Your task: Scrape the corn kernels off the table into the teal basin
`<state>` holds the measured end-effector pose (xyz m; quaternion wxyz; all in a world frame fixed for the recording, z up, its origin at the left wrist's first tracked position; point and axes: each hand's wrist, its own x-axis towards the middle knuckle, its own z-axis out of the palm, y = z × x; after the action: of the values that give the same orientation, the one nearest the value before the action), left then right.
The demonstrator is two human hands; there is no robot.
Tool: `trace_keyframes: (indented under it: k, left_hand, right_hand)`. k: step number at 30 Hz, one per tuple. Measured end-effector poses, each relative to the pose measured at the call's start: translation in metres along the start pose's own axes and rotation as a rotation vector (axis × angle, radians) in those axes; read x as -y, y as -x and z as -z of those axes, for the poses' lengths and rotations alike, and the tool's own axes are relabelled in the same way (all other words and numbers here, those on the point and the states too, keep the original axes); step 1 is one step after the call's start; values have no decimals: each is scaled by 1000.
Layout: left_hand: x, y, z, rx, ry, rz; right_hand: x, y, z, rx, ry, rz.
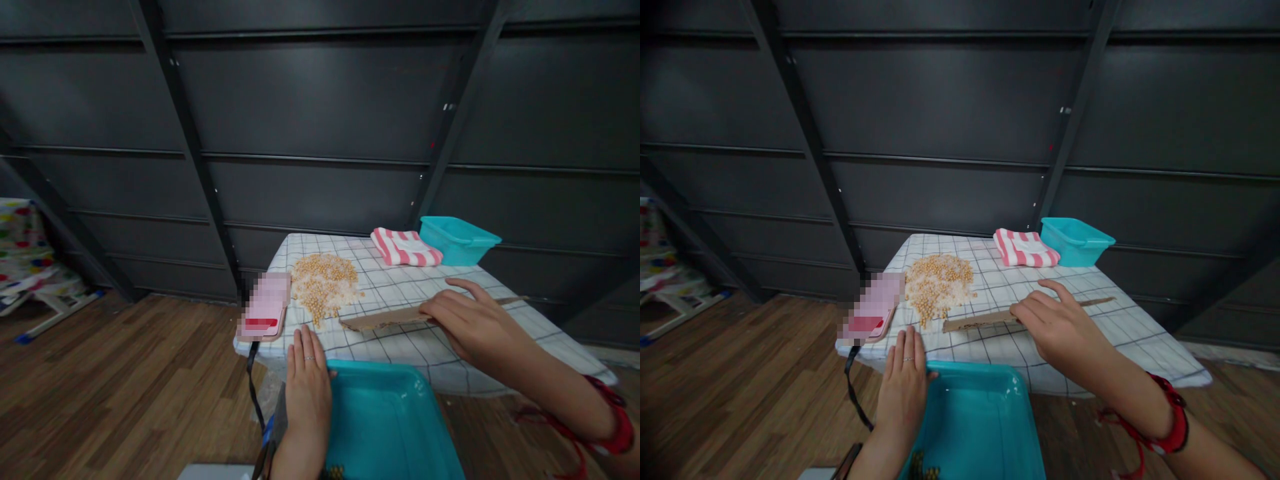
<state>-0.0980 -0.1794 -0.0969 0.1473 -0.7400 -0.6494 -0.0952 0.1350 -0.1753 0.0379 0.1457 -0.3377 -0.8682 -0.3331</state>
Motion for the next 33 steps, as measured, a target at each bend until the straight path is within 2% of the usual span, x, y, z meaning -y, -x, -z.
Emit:
trace_keyframes:
  k: [13, 21, 27, 33]
  left_hand:
    - [0, -1, 4, 13, 14, 5]
    - [2, 1, 1, -15, 18, -2]
    - [2, 1, 1, -24, 1, -10]
    - [2, 2, -5, -36, 14, -13]
  right_hand:
    - [10, 11, 5, 81, -40, -63]
    - [19, 20, 14, 165, -209, -140]
    - [27, 31, 25, 108, -228, -75]
    - [22, 37, 36, 80, -220, -121]
